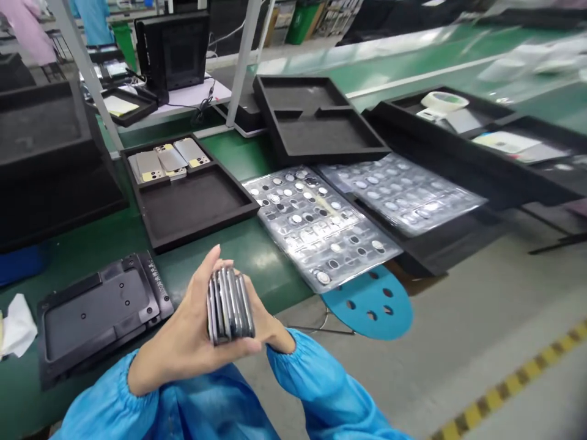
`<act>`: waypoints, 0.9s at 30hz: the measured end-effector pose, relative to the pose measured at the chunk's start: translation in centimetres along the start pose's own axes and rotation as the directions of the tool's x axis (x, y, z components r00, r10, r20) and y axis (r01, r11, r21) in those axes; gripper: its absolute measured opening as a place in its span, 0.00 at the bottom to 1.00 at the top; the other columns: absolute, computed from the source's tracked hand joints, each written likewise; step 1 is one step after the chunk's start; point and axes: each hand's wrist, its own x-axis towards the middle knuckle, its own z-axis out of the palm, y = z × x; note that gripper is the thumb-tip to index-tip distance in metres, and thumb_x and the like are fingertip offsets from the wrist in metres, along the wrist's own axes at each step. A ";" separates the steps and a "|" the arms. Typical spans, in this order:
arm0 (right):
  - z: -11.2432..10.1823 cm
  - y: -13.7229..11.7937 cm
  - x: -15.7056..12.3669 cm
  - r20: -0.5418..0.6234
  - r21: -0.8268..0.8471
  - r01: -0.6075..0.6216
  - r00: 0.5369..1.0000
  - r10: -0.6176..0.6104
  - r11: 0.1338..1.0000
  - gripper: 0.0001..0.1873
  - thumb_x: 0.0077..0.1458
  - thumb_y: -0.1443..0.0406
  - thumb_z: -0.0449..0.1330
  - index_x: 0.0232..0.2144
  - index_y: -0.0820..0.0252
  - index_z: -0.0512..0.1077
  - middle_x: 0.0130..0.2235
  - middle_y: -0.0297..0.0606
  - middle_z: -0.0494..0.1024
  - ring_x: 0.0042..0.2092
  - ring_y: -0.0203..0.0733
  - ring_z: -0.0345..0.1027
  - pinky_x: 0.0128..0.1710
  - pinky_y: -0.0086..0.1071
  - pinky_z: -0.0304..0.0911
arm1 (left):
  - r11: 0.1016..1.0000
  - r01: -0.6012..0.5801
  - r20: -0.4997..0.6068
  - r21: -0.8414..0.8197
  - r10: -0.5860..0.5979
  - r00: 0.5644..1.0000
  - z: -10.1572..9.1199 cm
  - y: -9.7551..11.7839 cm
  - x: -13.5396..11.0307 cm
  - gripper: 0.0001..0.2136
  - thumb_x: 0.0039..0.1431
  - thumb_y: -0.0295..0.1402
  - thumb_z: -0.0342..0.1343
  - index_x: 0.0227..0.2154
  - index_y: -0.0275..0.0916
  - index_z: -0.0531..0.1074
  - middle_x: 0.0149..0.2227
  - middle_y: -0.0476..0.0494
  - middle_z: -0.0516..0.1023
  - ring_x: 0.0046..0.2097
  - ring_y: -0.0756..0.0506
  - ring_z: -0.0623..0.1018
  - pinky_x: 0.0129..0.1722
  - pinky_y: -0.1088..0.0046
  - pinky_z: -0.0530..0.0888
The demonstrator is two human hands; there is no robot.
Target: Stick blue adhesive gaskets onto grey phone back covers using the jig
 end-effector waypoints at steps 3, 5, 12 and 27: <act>-0.5 0.1 0.1 0.095 0.072 0.149 0.983 -0.155 0.986 0.58 0.41 0.44 0.73 0.66 0.45 0.50 0.69 0.45 0.61 0.69 0.59 0.58 0.69 0.51 0.53 | 0.995 -0.097 -0.045 0.037 0.098 0.994 0.7 -1.0 0.2 0.48 0.56 0.44 0.67 0.71 0.62 0.40 0.68 0.38 0.61 0.65 0.32 0.68 0.63 0.47 0.68; -0.7 0.3 0.2 0.124 0.072 0.189 0.973 -0.197 0.979 0.59 0.42 0.50 0.75 0.68 0.42 0.47 0.69 0.43 0.60 0.70 0.58 0.56 0.69 0.52 0.53 | 0.977 -0.199 -0.060 0.073 0.204 0.977 1.1 -1.5 0.4 0.44 0.55 0.45 0.68 0.69 0.60 0.47 0.65 0.38 0.64 0.66 0.32 0.67 0.64 0.48 0.68; -0.2 1.2 -0.3 0.106 0.034 0.189 0.976 -0.192 0.981 0.56 0.44 0.57 0.76 0.66 0.50 0.48 0.68 0.51 0.58 0.68 0.61 0.58 0.66 0.52 0.58 | 0.917 -0.353 0.016 0.185 0.357 0.934 0.8 -2.3 1.4 0.37 0.53 0.45 0.69 0.64 0.50 0.60 0.60 0.33 0.66 0.64 0.31 0.69 0.60 0.49 0.72; 2.1 -3.9 -2.5 0.148 0.042 -0.054 0.988 0.047 0.998 0.46 0.45 0.46 0.72 0.61 0.55 0.62 0.59 0.50 0.72 0.57 0.61 0.71 0.57 0.52 0.69 | 0.947 -0.315 -0.120 -0.062 0.306 0.945 2.6 -2.5 -1.8 0.48 0.55 0.42 0.68 0.70 0.59 0.41 0.60 0.37 0.66 0.54 0.35 0.77 0.53 0.53 0.77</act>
